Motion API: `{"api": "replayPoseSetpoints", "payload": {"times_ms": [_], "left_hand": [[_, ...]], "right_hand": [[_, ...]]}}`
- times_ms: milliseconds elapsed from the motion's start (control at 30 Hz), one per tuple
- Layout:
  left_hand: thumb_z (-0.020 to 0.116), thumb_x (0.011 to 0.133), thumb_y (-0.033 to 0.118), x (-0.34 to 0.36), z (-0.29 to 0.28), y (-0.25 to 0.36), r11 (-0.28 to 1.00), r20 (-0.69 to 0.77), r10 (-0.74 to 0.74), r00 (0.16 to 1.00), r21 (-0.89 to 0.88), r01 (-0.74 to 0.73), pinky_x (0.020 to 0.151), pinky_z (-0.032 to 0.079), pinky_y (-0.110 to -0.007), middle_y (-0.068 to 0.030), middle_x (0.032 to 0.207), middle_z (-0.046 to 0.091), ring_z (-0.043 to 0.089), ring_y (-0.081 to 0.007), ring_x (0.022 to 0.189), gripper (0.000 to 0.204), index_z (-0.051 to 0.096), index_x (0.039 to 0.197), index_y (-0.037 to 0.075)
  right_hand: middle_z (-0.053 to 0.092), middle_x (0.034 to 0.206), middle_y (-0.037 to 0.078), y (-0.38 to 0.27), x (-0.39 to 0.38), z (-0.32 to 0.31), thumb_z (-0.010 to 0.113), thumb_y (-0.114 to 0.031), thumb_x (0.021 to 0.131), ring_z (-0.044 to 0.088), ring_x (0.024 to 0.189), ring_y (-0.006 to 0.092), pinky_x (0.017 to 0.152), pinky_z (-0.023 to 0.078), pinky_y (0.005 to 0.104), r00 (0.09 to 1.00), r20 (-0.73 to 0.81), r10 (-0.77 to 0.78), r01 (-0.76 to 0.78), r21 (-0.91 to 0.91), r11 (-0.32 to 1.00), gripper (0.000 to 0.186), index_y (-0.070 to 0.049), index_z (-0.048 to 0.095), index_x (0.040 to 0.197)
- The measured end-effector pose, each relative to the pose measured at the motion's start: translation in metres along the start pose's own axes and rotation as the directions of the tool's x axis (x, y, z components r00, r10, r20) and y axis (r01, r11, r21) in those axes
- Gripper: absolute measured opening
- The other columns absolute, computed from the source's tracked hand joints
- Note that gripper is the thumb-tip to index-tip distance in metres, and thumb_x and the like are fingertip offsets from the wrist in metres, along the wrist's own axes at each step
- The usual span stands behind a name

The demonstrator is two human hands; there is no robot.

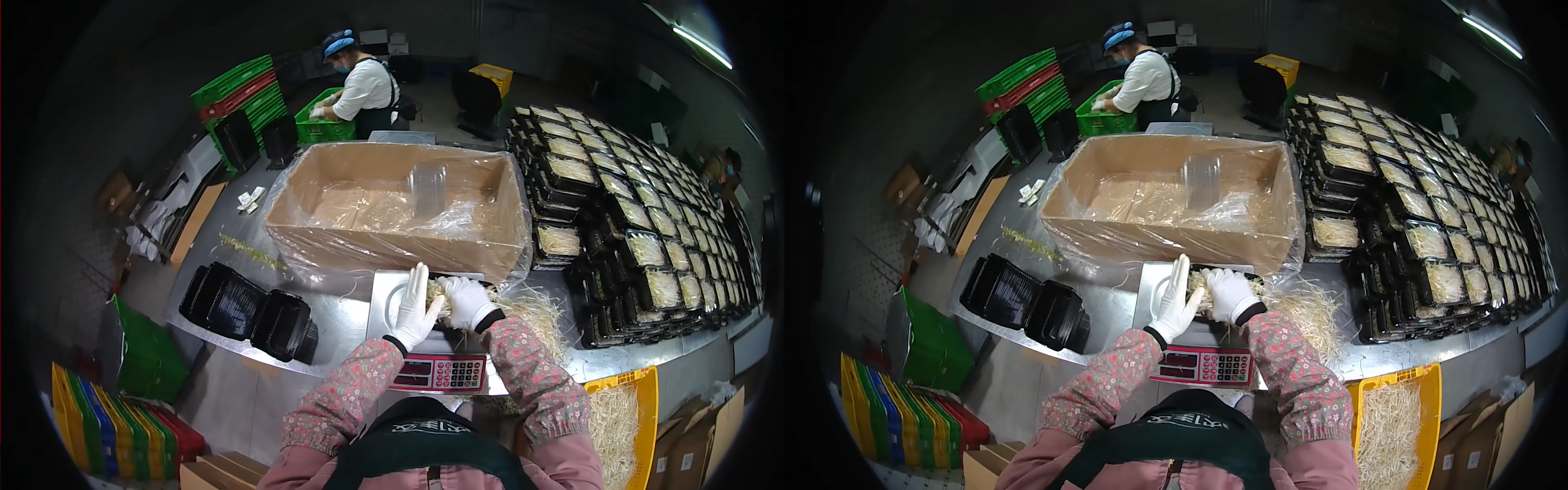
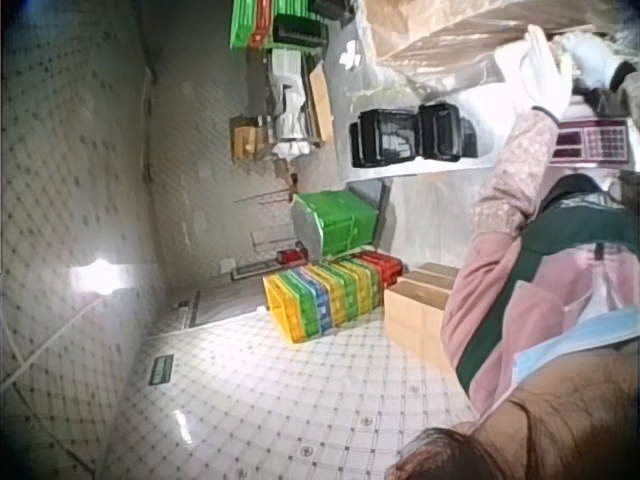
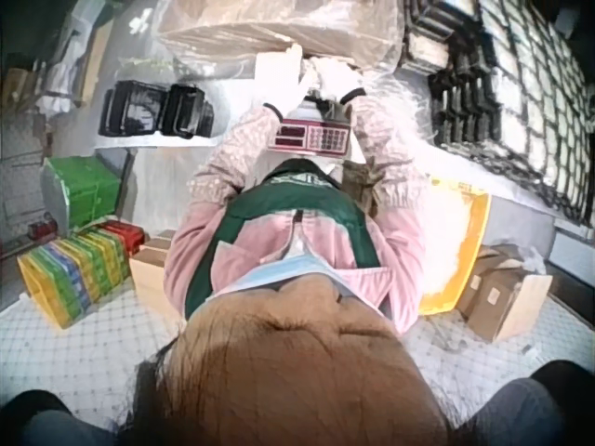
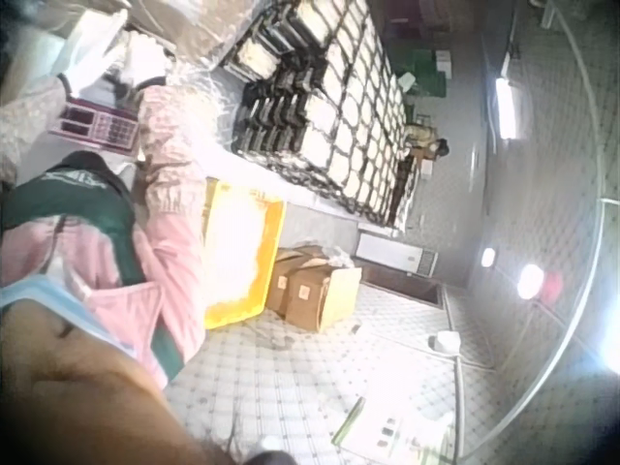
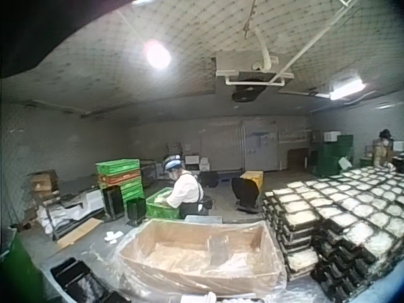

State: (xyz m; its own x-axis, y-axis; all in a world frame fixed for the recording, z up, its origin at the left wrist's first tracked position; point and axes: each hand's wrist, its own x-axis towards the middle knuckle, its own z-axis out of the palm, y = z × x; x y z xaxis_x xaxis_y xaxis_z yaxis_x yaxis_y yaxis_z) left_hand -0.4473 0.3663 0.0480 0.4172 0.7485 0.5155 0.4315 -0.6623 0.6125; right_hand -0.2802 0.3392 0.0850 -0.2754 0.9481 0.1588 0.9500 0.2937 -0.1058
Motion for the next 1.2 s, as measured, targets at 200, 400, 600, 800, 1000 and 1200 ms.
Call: {"api": "replayPoseSetpoints", "payload": {"times_ms": [200,400,600,800,1000,1200], "left_hand": [[0.047,0.095,0.038,0.014,-0.013,0.006,0.982,0.337,-0.008,0.941,0.181,-0.057,0.111,0.032,-0.042,-0.0183,0.149,0.037,0.035,-0.0359,0.137,0.063,0.033,0.146,0.005],[0.048,0.095,0.029,0.009,-0.017,0.015,0.939,0.326,-0.033,0.945,0.333,-0.083,0.11,0.033,-0.042,-0.0186,0.145,0.042,0.038,-0.0366,0.135,0.055,0.038,0.144,0.008],[0.049,0.093,0.021,-0.002,-0.002,0.016,0.923,0.296,-0.016,0.955,0.373,-0.099,0.108,0.035,-0.046,-0.0182,0.138,0.049,0.046,-0.0376,0.128,0.044,0.047,0.135,0.006],[0.051,0.093,0.019,-0.006,-0.003,0.019,0.898,0.255,-0.065,0.965,0.437,-0.055,0.107,0.035,-0.047,-0.0187,0.138,0.05,0.046,-0.0369,0.128,0.045,0.048,0.135,0.004],[0.049,0.094,0.016,-0.001,-0.015,0.027,0.982,0.149,-0.081,0.986,0.183,0.053,0.109,0.034,-0.042,-0.0181,0.14,0.048,0.046,-0.0348,0.127,0.046,0.045,0.138,0.005],[0.054,0.091,0.004,0.015,-0.062,0.01,0.971,-0.121,-0.183,0.976,-0.18,0.16,0.109,0.036,-0.035,-0.0183,0.134,0.053,0.049,-0.0299,0.127,0.042,0.051,0.132,-0.001]], "right_hand": [[0.058,0.117,0.022,-0.009,0.016,0.023,0.074,-0.035,0.067,0.056,0.108,0.0382,0.093,0.046,0.0447,0.974,0.226,-0.017,-0.016,0.145,0.989,0.078,0.001,0.046,0.131],[0.046,0.135,0.025,0.035,-0.02,-0.031,0.082,-0.049,0.057,0.045,0.123,0.038,0.104,0.038,0.0426,0.993,0.081,-0.082,0.075,0.089,0.993,0.097,-0.005,0.047,0.136],[0.068,0.09,0.018,0.071,-0.038,-0.008,0.068,-0.028,0.077,0.066,0.086,0.0359,0.073,0.053,0.0432,0.984,0.177,-0.003,-0.002,0.028,1.0,0.026,-0.008,0.068,0.094],[0.067,0.077,0.016,0.082,-0.039,-0.02,0.065,-0.024,0.079,0.064,0.074,0.0362,0.067,0.052,0.0435,0.995,0.081,0.059,-0.075,0.209,0.975,0.015,-0.011,0.071,0.083],[0.069,0.07,0.009,0.151,-0.084,-0.083,0.07,-0.014,0.083,0.063,0.061,0.0167,0.058,0.049,0.0297,0.948,0.07,0.31,-0.279,0.651,0.706,0.014,0.0,0.072,0.084],[0.068,0.072,0.005,0.212,-0.151,-0.005,0.07,-0.016,0.086,0.061,0.062,0.0113,0.059,0.049,0.0243,0.841,0.298,0.452,-0.5,0.746,0.44,0.018,0.001,0.07,0.092]]}}
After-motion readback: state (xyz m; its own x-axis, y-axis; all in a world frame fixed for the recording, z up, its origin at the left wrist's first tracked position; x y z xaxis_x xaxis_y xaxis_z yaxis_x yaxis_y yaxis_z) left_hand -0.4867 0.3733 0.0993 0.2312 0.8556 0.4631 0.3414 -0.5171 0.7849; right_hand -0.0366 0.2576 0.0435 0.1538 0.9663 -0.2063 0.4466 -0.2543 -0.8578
